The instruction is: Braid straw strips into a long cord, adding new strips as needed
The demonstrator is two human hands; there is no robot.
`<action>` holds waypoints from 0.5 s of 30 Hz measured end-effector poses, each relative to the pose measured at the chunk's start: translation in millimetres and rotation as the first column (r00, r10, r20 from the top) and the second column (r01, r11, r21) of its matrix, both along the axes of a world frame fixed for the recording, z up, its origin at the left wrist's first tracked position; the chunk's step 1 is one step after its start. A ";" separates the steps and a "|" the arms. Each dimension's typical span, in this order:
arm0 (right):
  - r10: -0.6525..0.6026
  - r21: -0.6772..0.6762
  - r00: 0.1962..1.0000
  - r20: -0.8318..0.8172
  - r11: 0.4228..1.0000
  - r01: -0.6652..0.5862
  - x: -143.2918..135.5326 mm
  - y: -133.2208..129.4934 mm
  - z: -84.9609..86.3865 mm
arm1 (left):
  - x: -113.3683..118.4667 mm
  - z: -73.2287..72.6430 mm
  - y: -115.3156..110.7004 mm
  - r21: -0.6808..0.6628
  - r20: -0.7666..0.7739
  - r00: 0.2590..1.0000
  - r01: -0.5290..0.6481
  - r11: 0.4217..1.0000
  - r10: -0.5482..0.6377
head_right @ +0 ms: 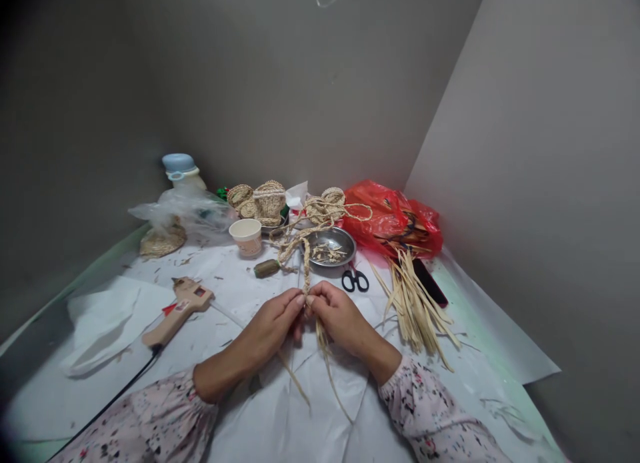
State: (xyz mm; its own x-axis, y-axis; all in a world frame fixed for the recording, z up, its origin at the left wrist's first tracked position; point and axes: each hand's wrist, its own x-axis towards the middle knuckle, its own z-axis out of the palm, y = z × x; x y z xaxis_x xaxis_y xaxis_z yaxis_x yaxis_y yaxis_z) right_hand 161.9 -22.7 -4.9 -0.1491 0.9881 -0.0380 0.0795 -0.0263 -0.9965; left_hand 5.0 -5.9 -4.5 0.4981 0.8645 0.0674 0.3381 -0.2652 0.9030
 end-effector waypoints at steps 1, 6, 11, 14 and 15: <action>-0.001 0.016 1.000 0.027 1.000 0.001 0.4 -0.1 0.9 | 0.1 -1.7 0.0 0.004 -0.017 1.000 0.007 1.000 -0.007; 0.057 0.141 0.994 0.096 0.988 -0.071 6.3 2.7 1.9 | -0.5 -1.6 3.7 0.053 -0.102 0.994 -0.026 0.998 0.031; 0.033 0.175 0.975 0.219 0.982 -0.072 12.7 5.4 3.9 | 0.2 -0.8 10.3 -0.141 -0.005 1.000 -0.020 0.990 0.020; 0.032 0.086 0.974 0.222 0.995 -0.052 13.2 5.4 8.7 | 0.4 -3.6 10.4 -0.159 0.031 0.998 -0.051 0.986 0.056; 0.029 0.038 0.977 0.212 0.999 -0.038 12.6 5.3 10.4 | 0.6 -4.6 9.7 -0.148 0.026 0.997 -0.067 0.987 0.071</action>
